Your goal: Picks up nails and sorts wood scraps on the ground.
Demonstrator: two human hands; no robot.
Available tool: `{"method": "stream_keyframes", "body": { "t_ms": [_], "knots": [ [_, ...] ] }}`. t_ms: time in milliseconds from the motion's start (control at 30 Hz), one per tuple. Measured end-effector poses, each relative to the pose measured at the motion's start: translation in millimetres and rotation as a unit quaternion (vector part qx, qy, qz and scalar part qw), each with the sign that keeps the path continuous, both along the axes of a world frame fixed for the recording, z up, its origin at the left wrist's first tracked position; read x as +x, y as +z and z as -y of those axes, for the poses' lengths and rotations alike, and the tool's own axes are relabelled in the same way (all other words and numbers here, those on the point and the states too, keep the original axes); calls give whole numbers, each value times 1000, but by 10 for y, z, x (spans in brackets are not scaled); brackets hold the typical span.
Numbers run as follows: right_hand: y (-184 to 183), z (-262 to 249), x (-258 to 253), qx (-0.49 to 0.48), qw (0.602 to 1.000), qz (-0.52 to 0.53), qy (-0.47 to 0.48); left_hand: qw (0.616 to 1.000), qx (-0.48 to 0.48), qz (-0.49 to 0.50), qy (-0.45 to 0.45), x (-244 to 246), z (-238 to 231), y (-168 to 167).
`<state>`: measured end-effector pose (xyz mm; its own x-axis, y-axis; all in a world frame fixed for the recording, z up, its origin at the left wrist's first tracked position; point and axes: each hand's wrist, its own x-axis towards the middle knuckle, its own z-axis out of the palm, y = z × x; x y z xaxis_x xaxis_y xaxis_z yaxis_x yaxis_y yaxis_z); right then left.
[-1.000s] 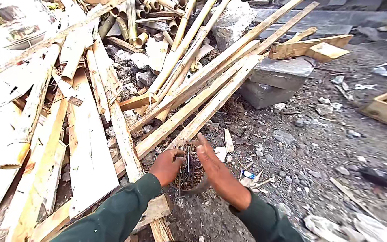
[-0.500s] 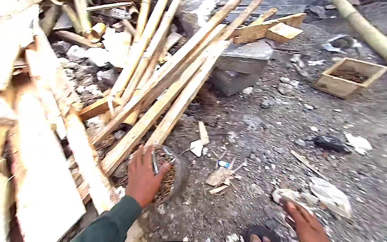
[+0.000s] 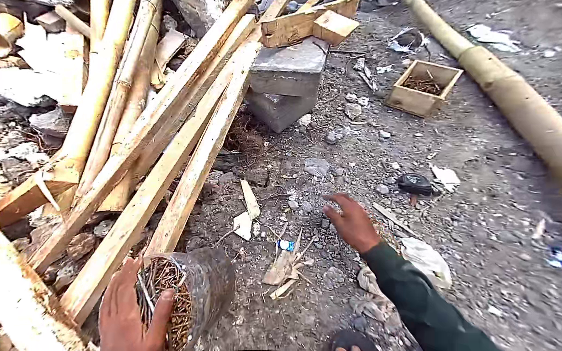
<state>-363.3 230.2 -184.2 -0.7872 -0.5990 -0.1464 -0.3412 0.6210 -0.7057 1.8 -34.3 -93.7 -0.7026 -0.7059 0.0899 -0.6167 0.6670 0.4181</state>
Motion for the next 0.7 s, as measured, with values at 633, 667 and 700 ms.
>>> {"method": "stream_keyframes", "body": {
  "t_ms": [633,667,700],
  "knots": [
    [-499,1408,-113,231,857,-247,388,999,-27,-19,-5,53,1,-79],
    [-499,1420,-111,239,856,-247,386,999,-30,-19,-5,45,-2,-73],
    [-513,1417,-114,241,858,-246,382,999,-31,-18,-5,33,-9,-62]
  ]
}}
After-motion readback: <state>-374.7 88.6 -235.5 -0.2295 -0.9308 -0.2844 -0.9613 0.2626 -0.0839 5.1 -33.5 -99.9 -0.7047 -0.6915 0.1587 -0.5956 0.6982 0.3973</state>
